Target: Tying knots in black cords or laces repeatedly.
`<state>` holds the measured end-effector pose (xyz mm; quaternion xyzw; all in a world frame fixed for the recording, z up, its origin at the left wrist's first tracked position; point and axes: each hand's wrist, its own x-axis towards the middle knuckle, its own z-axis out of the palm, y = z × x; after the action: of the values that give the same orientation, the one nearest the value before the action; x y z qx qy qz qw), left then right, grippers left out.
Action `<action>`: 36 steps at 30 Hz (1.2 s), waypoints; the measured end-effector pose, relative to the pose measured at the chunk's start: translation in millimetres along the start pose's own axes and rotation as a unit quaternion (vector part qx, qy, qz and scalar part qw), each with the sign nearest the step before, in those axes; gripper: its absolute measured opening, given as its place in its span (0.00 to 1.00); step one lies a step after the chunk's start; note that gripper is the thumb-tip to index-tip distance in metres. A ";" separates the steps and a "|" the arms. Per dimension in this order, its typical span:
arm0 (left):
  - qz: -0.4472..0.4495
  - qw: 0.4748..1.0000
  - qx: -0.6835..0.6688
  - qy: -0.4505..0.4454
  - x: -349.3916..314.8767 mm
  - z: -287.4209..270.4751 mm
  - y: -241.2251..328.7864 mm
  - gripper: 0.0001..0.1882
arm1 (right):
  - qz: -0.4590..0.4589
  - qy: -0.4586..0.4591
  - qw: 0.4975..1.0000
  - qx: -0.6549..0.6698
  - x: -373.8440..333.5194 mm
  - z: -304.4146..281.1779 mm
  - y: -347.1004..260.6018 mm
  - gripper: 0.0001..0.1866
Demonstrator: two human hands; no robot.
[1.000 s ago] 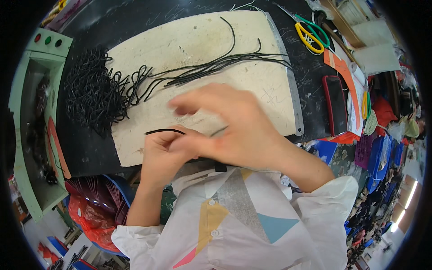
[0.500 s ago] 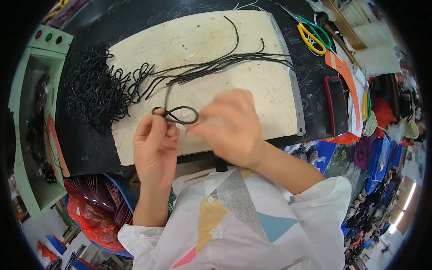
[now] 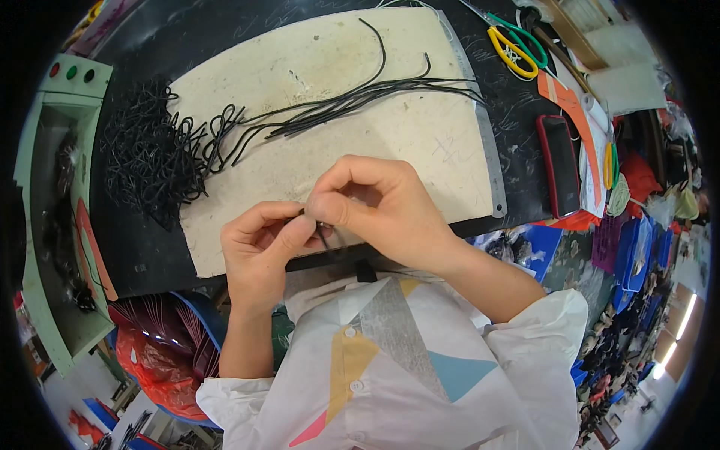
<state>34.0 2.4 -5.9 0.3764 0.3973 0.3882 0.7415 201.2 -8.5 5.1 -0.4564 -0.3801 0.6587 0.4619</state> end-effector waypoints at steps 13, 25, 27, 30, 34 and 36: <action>-0.005 0.987 0.163 -0.007 0.9 -10.2 9.6 0.08 | -0.134 -0.090 0.890 -0.427 -7.7 -8.1 -9.6 0.05; -0.039 0.998 0.020 0.036 -2.5 -7.2 1.7 0.08 | -0.186 -0.048 0.891 -0.410 -8.7 -11.9 2.2 0.05; 0.006 0.994 0.091 0.054 -4.2 -5.0 2.8 0.08 | -0.201 -0.031 0.880 -0.429 -5.9 -15.9 6.9 0.07; 0.153 0.952 0.265 0.025 -4.8 -7.8 1.1 0.06 | -0.039 0.036 0.963 -0.265 -3.2 -14.2 -3.3 0.11; 0.216 0.913 0.344 -0.015 -4.4 -2.8 1.6 0.06 | -0.035 0.011 0.954 -0.298 2.7 -10.9 -13.9 0.10; 0.098 0.966 0.238 0.012 -8.5 -1.7 -0.8 0.06 | -0.056 0.019 0.961 -0.271 3.3 -10.5 -9.1 0.09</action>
<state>29.5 -5.0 -4.7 0.5746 0.4478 0.3578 0.5842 213.1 -2.0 9.6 -0.5549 -0.5603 0.4952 0.3647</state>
